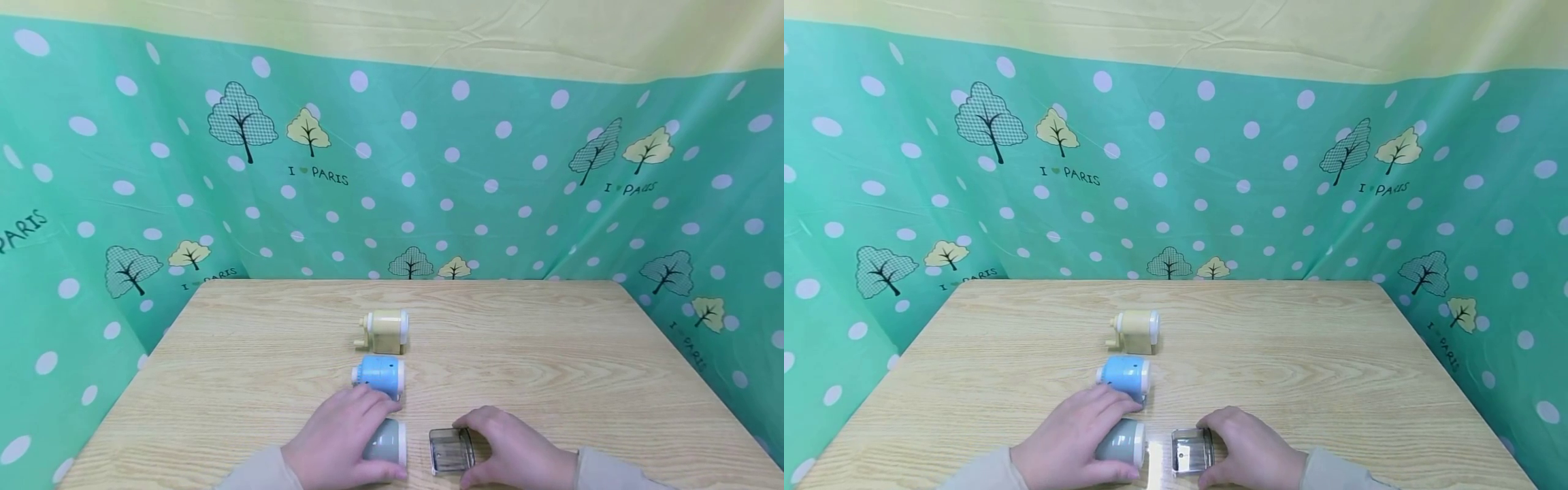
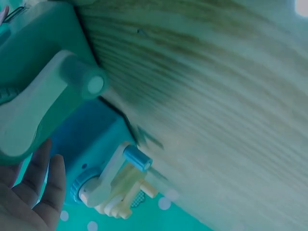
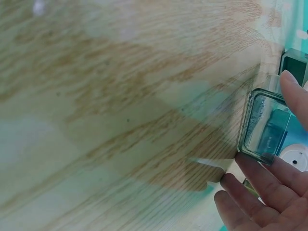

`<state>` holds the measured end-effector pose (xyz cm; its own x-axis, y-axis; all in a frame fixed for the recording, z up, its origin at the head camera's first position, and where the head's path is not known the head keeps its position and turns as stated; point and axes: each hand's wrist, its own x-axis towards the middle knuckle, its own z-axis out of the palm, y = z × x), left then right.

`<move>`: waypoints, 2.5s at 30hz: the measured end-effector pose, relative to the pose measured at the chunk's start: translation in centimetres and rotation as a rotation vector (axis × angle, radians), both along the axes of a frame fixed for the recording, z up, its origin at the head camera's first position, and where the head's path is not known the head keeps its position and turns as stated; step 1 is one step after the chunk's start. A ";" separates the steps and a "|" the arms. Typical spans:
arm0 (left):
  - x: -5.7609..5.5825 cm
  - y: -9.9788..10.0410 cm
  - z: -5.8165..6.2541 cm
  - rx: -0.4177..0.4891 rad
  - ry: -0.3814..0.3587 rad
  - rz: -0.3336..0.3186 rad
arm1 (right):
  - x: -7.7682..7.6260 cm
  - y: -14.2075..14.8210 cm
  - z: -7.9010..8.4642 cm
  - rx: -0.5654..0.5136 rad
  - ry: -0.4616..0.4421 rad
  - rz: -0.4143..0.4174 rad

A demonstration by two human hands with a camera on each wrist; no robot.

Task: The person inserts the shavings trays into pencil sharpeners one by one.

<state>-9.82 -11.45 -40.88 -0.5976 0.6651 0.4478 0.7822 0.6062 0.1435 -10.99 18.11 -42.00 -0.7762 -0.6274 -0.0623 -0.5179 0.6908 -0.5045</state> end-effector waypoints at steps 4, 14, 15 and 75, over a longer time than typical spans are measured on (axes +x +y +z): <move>0.1 0.1 -0.5 0.024 0.013 -0.004 | 0.1 0.0 0.0 -0.010 0.016 0.003; 0.4 0.4 -0.9 -0.023 -0.044 0.008 | 0.3 -0.1 0.0 0.001 0.016 -0.018; 0.4 0.4 -1.0 -0.027 -0.047 0.007 | 0.3 -0.1 0.0 0.002 0.013 -0.019; 0.6 0.9 -1.1 -0.089 -0.058 0.043 | 0.1 -2.0 0.2 -0.056 -0.015 0.052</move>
<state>-9.21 -10.55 -42.01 -0.6496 0.6738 0.3523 0.7472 0.6514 0.1319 -10.92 16.06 -41.79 -0.7416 -0.6698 -0.0378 -0.5445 0.6339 -0.5494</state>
